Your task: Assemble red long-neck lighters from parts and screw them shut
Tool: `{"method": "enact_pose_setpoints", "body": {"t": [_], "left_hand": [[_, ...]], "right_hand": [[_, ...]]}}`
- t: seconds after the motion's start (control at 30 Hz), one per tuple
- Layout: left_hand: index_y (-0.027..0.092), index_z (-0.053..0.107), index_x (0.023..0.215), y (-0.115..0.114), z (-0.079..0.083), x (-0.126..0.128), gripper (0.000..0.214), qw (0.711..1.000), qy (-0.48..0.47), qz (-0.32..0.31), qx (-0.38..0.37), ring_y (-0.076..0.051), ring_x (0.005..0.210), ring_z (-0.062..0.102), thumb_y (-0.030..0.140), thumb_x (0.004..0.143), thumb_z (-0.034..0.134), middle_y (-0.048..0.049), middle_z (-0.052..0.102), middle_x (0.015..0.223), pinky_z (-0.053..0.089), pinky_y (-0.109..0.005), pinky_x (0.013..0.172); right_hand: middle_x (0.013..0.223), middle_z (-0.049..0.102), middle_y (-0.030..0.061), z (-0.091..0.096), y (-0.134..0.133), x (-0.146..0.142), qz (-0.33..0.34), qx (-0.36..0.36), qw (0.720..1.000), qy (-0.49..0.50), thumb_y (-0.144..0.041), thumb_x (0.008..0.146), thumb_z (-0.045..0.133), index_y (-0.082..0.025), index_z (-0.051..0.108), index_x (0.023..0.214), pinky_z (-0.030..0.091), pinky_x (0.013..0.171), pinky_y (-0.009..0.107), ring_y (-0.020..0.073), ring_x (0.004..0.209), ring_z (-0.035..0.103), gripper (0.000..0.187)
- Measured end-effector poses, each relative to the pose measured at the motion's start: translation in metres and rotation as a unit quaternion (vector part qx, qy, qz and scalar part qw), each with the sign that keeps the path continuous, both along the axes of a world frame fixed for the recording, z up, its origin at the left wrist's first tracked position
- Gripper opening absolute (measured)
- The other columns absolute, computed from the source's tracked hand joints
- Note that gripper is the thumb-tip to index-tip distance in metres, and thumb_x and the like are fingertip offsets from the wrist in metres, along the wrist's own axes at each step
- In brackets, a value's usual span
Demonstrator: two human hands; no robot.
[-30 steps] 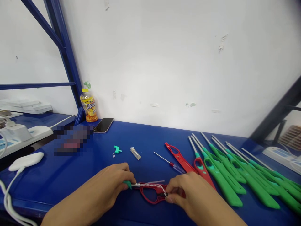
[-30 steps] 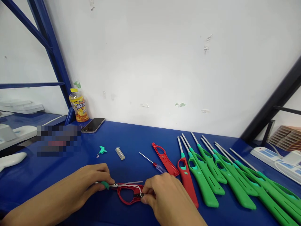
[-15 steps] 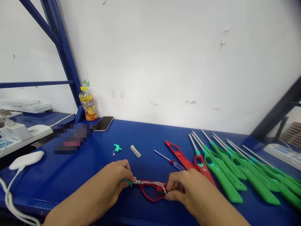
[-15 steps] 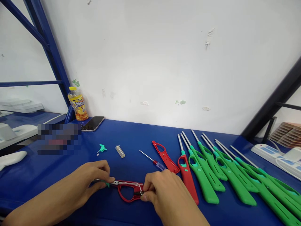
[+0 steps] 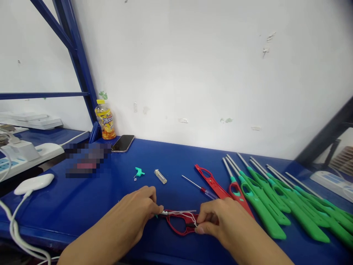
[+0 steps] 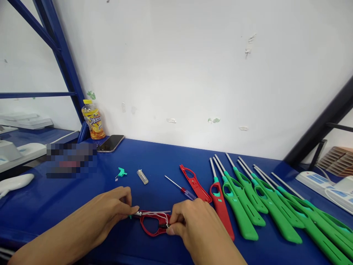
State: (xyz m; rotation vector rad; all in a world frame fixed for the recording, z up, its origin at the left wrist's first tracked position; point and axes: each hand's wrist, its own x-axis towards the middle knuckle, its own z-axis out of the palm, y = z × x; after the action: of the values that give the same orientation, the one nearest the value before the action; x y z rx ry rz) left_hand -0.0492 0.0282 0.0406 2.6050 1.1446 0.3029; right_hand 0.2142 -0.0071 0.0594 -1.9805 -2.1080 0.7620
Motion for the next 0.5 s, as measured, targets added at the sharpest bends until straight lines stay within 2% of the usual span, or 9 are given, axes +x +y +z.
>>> {"method": "enact_pose_setpoints", "body": {"t": [0.13,0.23,0.5], "left_hand": [[0.025,0.073,0.088,-0.0027,0.0032,-0.0012,0.036,1.0,0.003,0.01,-0.015,-0.017,0.079,0.056,0.006,0.1,0.045,-0.0009,0.063,0.091,0.034,-0.032,0.068],[0.024,0.07,0.083,-0.0031,0.0051,-0.0031,0.034,1.0,0.007,0.023,-0.019,-0.017,0.076,0.054,0.002,0.097,0.048,0.0004,0.062,0.088,0.032,-0.033,0.067],[0.027,0.071,0.084,-0.0035,0.0057,-0.0068,0.039,0.998,-0.016,0.045,-0.037,-0.015,0.083,0.06,-0.005,0.09,0.049,0.0033,0.065,0.091,0.035,-0.031,0.072]], "right_hand": [[0.074,0.081,-0.0032,-0.003,0.0002,0.0003,0.004,0.009,1.0,0.002,-0.021,0.08,0.084,-0.029,0.084,0.078,0.033,0.061,0.027,0.0168,0.07,0.069,0.008],[0.072,0.08,-0.0035,-0.004,-0.0006,0.0012,0.004,0.009,1.0,0.012,-0.021,0.08,0.085,-0.028,0.083,0.077,0.034,0.061,0.026,0.0164,0.068,0.069,0.008],[0.074,0.081,-0.0035,0.0017,0.0005,-0.0004,0.0,-0.002,1.0,0.005,-0.019,0.08,0.085,-0.028,0.084,0.079,0.033,0.062,0.027,0.016,0.07,0.068,0.009]]}}
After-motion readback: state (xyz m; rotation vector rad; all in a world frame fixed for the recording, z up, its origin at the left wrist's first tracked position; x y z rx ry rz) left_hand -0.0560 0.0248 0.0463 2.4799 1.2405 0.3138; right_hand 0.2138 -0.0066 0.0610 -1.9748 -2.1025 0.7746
